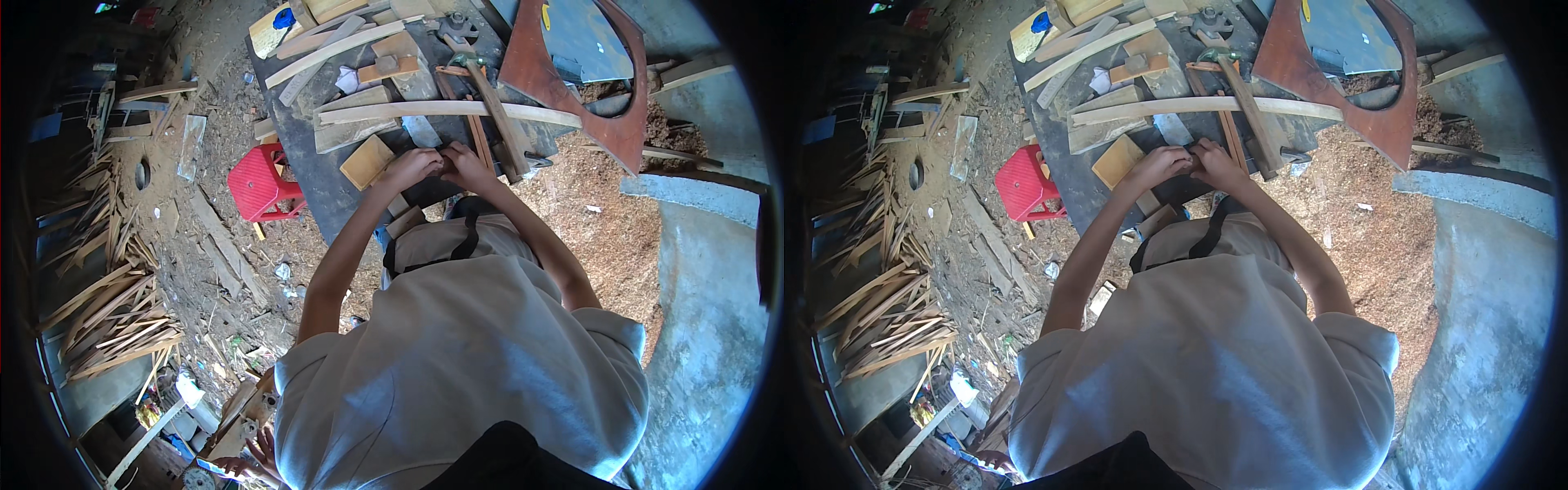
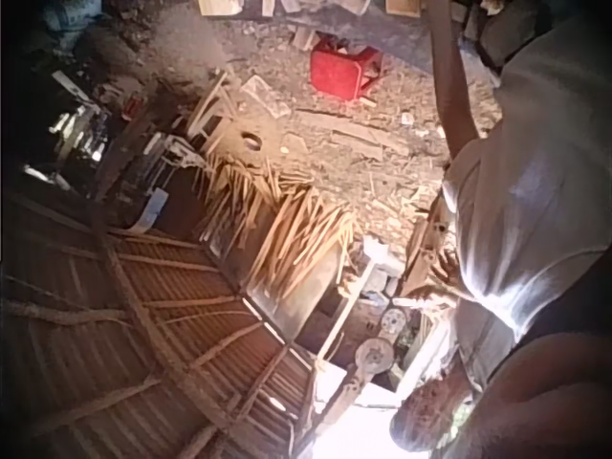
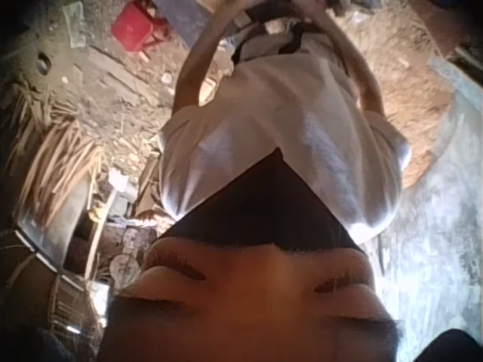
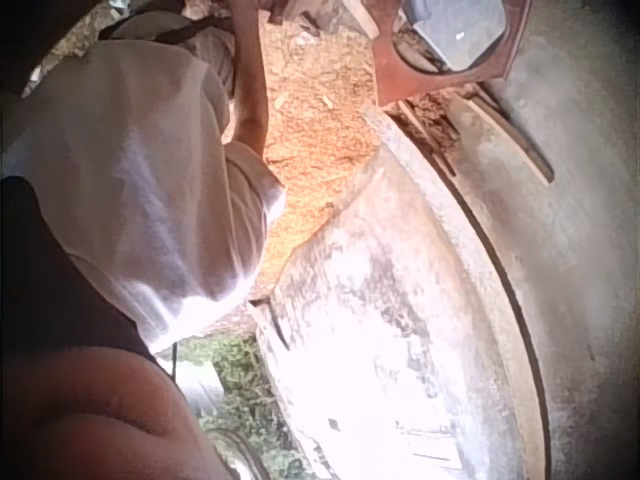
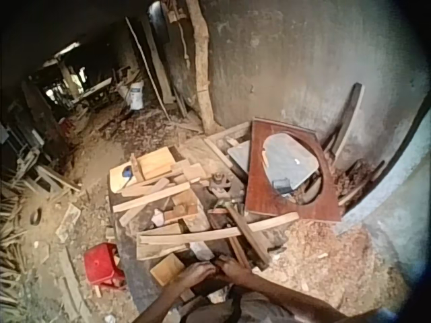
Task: Checking and fitting small pieces of wood together for a project.
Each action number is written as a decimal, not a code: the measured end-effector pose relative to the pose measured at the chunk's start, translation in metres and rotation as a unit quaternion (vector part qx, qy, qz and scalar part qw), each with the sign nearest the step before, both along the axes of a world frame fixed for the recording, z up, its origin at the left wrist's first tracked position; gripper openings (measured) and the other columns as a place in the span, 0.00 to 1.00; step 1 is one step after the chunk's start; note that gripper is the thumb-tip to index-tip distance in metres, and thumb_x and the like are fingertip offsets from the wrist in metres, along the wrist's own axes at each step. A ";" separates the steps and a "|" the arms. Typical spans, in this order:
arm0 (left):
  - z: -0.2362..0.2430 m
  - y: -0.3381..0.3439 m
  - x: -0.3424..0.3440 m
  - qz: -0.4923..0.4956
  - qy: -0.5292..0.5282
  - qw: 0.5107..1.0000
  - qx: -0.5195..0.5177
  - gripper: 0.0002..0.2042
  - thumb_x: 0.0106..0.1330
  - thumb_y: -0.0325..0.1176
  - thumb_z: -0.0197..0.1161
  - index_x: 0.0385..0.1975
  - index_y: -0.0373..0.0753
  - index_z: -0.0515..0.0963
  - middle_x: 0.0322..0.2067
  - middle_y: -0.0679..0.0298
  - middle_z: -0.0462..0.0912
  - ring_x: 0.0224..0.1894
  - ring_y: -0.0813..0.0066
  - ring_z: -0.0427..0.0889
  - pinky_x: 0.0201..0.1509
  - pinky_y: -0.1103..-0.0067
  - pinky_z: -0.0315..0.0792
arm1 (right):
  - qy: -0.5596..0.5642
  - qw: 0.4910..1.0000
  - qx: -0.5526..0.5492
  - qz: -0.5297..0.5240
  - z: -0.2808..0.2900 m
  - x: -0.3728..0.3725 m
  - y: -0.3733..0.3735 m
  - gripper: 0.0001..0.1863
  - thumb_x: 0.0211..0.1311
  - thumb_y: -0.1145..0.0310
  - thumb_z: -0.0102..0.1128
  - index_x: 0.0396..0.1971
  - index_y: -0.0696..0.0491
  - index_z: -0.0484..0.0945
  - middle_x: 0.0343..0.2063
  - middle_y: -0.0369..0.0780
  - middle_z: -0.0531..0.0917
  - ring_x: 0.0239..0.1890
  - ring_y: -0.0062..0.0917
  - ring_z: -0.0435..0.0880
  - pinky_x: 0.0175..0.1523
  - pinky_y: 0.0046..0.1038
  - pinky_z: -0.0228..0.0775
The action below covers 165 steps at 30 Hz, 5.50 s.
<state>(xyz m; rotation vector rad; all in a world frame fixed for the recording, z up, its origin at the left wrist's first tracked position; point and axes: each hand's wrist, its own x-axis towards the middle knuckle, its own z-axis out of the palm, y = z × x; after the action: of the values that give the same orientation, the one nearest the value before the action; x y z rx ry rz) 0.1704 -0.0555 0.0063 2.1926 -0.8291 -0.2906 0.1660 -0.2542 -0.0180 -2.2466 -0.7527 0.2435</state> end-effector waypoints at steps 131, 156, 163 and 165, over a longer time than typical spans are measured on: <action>0.022 0.098 -0.041 0.379 0.094 0.890 0.235 0.38 0.42 0.50 0.76 0.49 0.37 0.62 0.42 0.45 0.79 0.46 0.49 0.79 0.47 0.61 0.75 | 0.343 0.828 0.329 -0.298 0.098 -0.007 -0.067 0.12 0.66 0.70 0.56 0.39 0.64 0.80 0.29 0.41 0.84 0.28 0.18 0.82 0.38 0.17 0.74; 0.179 0.017 -0.084 0.629 0.009 0.776 0.045 0.36 0.44 0.51 0.75 0.46 0.32 0.68 0.31 0.44 0.82 0.34 0.45 0.83 0.38 0.61 0.77 | 0.389 0.755 0.510 -0.135 0.187 -0.064 0.005 0.25 0.57 0.70 0.66 0.53 0.61 0.69 0.41 0.38 0.80 0.44 0.23 0.80 0.50 0.25 0.74; 0.180 0.000 -0.075 0.560 -0.085 0.822 -0.060 0.34 0.45 0.45 0.76 0.47 0.30 0.67 0.32 0.46 0.81 0.35 0.47 0.83 0.38 0.63 0.77 | 0.367 0.784 0.450 -0.218 0.214 -0.064 -0.012 0.20 0.57 0.80 0.63 0.49 0.63 0.69 0.40 0.42 0.79 0.41 0.25 0.82 0.46 0.28 0.82; 0.177 -0.001 -0.074 0.539 -0.097 0.833 -0.078 0.35 0.45 0.44 0.77 0.47 0.29 0.67 0.32 0.47 0.81 0.34 0.48 0.83 0.37 0.64 0.77 | 0.350 0.789 0.451 -0.226 0.212 -0.063 -0.018 0.20 0.57 0.79 0.64 0.49 0.64 0.69 0.40 0.43 0.80 0.41 0.26 0.83 0.46 0.29 0.82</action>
<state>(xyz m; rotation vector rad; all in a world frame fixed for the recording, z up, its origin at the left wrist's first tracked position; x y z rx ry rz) 0.0969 -0.0569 0.1829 2.1920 0.3685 0.5483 0.1031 -0.2721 0.1942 -1.1899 0.1131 0.3540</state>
